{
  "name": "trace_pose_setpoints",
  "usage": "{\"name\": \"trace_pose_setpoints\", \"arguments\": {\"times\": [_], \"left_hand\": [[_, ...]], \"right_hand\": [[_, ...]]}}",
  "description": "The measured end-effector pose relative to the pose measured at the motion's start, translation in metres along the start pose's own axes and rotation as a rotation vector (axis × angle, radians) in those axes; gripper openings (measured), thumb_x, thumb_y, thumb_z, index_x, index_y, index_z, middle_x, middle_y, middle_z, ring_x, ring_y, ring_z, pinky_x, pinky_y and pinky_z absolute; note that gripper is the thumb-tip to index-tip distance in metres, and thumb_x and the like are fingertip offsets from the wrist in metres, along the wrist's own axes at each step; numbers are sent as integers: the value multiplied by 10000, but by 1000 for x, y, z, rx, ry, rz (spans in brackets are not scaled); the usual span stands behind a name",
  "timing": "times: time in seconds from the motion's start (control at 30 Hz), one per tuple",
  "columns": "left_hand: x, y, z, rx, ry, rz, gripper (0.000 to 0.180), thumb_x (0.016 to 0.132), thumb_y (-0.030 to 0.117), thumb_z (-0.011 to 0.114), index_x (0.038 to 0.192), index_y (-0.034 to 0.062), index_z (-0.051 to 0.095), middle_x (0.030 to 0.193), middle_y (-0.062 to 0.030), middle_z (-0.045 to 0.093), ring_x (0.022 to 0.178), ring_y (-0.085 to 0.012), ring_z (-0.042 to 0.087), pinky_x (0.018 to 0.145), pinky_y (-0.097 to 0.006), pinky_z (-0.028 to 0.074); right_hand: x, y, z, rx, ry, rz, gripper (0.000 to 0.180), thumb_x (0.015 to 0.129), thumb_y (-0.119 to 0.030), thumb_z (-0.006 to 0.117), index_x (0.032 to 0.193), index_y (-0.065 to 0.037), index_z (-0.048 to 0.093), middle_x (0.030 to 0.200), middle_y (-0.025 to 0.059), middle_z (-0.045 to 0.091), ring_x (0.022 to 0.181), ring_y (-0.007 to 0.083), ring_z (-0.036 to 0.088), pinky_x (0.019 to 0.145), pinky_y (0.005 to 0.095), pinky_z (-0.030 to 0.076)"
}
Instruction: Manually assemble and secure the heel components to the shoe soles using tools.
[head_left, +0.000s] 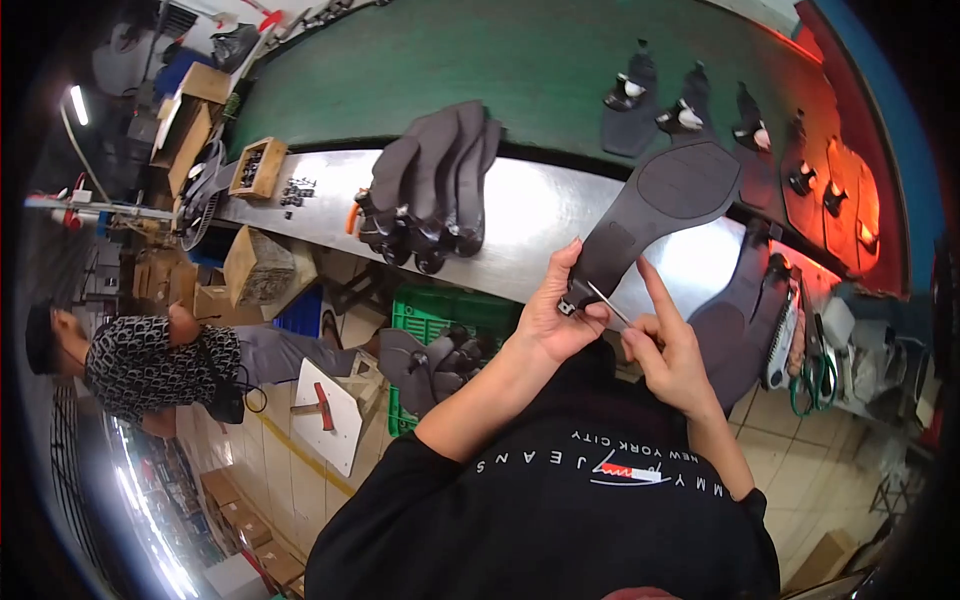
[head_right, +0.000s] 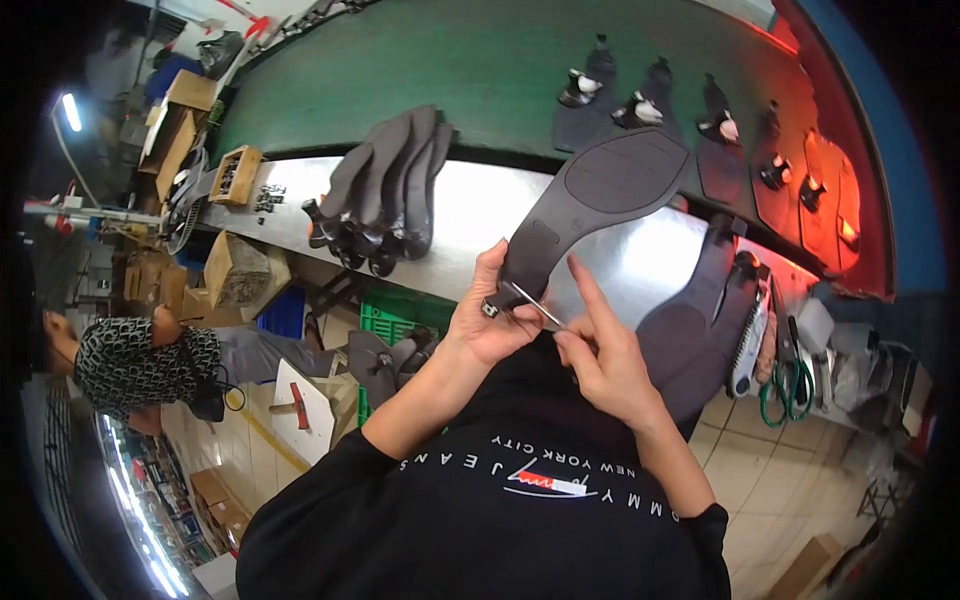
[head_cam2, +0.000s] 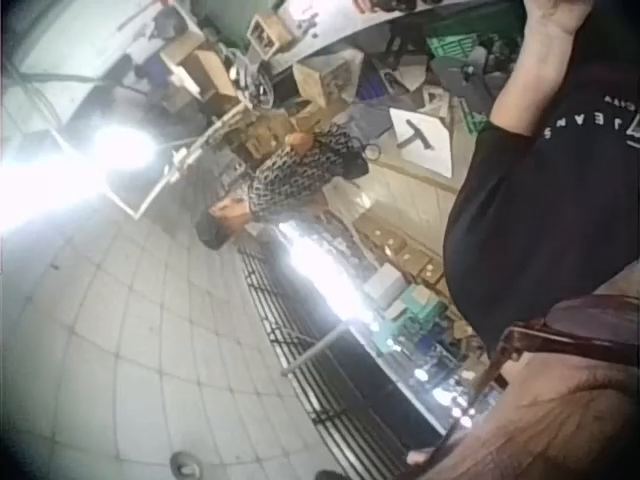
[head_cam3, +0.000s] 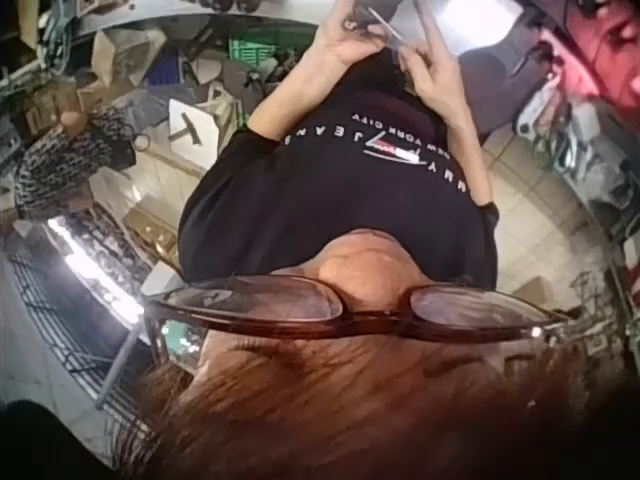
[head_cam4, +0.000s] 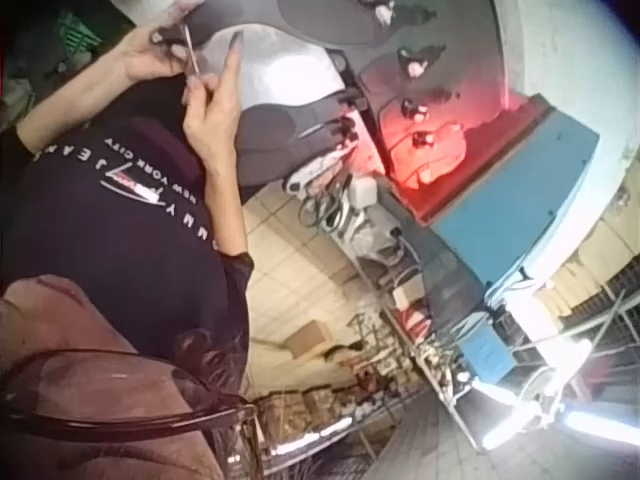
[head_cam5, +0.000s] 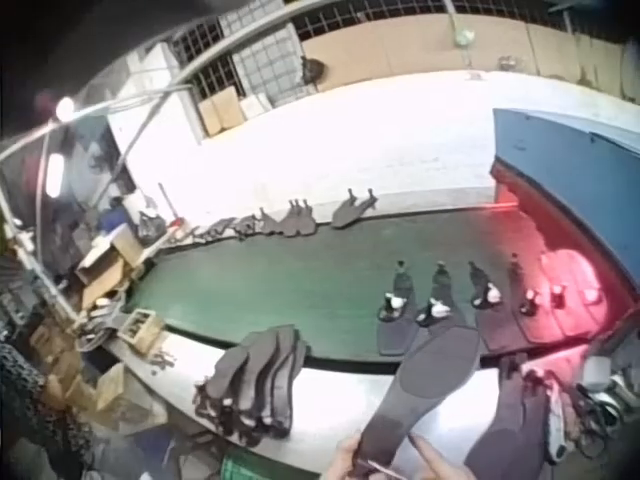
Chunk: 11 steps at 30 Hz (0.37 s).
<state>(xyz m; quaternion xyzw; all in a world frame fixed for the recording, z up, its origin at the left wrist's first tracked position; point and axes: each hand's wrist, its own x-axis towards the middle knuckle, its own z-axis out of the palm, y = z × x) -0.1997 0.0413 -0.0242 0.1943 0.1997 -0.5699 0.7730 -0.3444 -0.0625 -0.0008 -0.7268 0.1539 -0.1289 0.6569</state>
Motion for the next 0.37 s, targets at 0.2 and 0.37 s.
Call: {"name": "trace_pose_setpoints", "arguments": {"times": [0.2, 0.37], "left_hand": [[3, -23, 1, 29, 1, -28, 210, 877, 359, 668, 933, 162, 622, 817, 23, 657, 584, -78, 545, 402, -213, 314], [-5, -30, -1, 25, -6, 0, 196, 877, 364, 666, 929, 184, 608, 846, 30, 652, 590, -70, 525, 400, -207, 318]], "right_hand": [[-4, 30, -4, 51, 36, -36, 562, 872, 20, 542, 1414, -17, 398, 608, 38, 548, 535, 101, 507, 568, 249, 432], [-9, 30, -5, -55, 67, -60, 469, 881, -2, 571, 1342, 17, 486, 630, 44, 566, 554, 94, 520, 563, 257, 439]]}}
